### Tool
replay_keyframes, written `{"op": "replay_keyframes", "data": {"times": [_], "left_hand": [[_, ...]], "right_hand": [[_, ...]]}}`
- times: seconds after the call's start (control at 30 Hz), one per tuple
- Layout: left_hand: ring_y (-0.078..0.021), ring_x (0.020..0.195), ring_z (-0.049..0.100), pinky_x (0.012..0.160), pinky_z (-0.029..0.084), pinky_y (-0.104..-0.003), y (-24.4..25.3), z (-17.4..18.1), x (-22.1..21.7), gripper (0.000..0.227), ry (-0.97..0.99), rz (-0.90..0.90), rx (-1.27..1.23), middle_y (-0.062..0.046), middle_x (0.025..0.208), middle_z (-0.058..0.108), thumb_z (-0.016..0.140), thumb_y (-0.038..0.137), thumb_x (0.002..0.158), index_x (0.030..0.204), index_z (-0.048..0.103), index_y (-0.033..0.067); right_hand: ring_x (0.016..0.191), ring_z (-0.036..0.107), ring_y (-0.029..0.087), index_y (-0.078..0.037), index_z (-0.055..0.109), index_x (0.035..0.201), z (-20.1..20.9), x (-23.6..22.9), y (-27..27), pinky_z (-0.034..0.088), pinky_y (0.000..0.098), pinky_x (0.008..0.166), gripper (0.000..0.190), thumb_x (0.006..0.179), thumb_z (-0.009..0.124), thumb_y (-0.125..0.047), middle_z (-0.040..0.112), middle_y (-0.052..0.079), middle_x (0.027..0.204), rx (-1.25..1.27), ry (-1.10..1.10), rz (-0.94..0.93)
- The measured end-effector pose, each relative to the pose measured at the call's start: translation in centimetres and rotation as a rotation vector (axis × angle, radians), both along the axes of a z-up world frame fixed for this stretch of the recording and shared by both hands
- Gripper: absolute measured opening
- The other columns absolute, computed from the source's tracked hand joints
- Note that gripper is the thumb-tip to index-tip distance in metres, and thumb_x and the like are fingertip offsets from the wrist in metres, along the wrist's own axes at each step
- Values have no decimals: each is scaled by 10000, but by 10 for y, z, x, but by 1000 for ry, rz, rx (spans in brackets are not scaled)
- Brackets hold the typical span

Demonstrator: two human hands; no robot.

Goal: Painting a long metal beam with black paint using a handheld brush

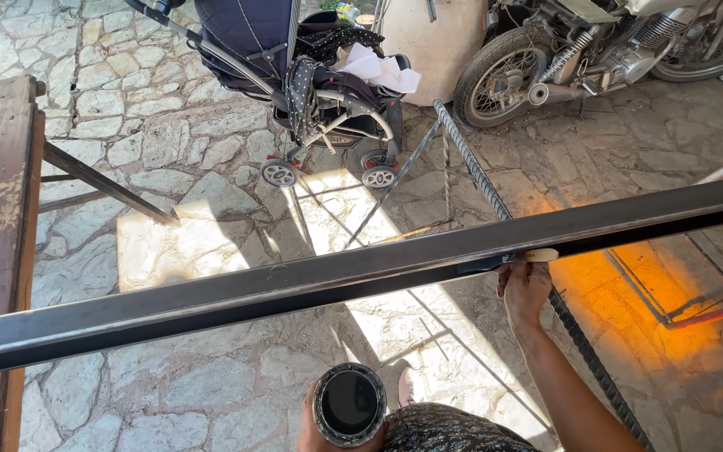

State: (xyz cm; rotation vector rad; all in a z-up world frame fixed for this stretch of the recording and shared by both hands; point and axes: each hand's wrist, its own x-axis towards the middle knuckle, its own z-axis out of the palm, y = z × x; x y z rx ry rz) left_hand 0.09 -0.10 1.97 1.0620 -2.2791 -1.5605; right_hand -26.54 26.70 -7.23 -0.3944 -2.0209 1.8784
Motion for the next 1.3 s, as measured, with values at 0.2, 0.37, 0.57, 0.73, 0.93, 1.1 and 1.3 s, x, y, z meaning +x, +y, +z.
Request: {"op": "replay_keyframes", "data": {"times": [0.2,0.37,0.57,0.73,0.93,1.1,1.3], "left_hand": [[-145,1127,775,999,566,-262,-6,5,9,902,44,1,-6,55,1160,819,1050,317,434,1261,699,233],[-171,1089,770,955,593,-294,-9,-3,16,913,2,86,-40,38,1137,798,1044,363,425,1264,705,240],[-151,1071,788,948,581,-252,-10,4,24,897,104,86,-24,45,1090,833,1045,278,393,1228,723,216],[-187,1211,711,1060,534,-330,-21,-37,33,1076,58,43,-39,-7,1264,754,1020,455,412,1371,626,166],[-203,1264,660,1110,491,-366,-36,-52,32,1152,-29,-54,38,-15,1298,715,1076,432,383,1403,590,203],[-170,1172,732,1017,549,-299,-17,-15,19,1071,30,-19,-35,20,1189,795,1073,347,368,1344,653,214],[-243,1201,700,1005,574,-404,-18,-27,-3,1067,200,-195,-96,-37,1261,748,1051,371,434,1377,596,167]], "right_hand": [[357,464,102,-56,540,862,-6,-5,32,357,255,311,374,1218,493,-161,613,59,595,245,116,-121],[395,424,91,-95,600,803,27,32,-27,325,261,390,426,1188,516,-256,566,3,569,-121,-75,-183],[402,465,65,-94,653,839,1,47,-118,335,218,346,339,1123,562,-257,652,13,624,-149,-86,144],[306,398,94,-62,509,854,-47,25,-118,288,239,300,223,1047,485,48,676,155,609,-176,51,179],[598,628,80,-98,605,1310,-3,12,-32,513,202,476,218,1102,575,-155,710,23,852,58,-39,-112],[468,528,97,-102,558,1030,-1,-1,36,377,263,408,200,1137,572,-271,639,33,675,156,108,-320],[433,384,89,-140,459,965,93,81,11,262,263,410,235,1152,540,-257,510,27,629,-184,185,-146]]}}
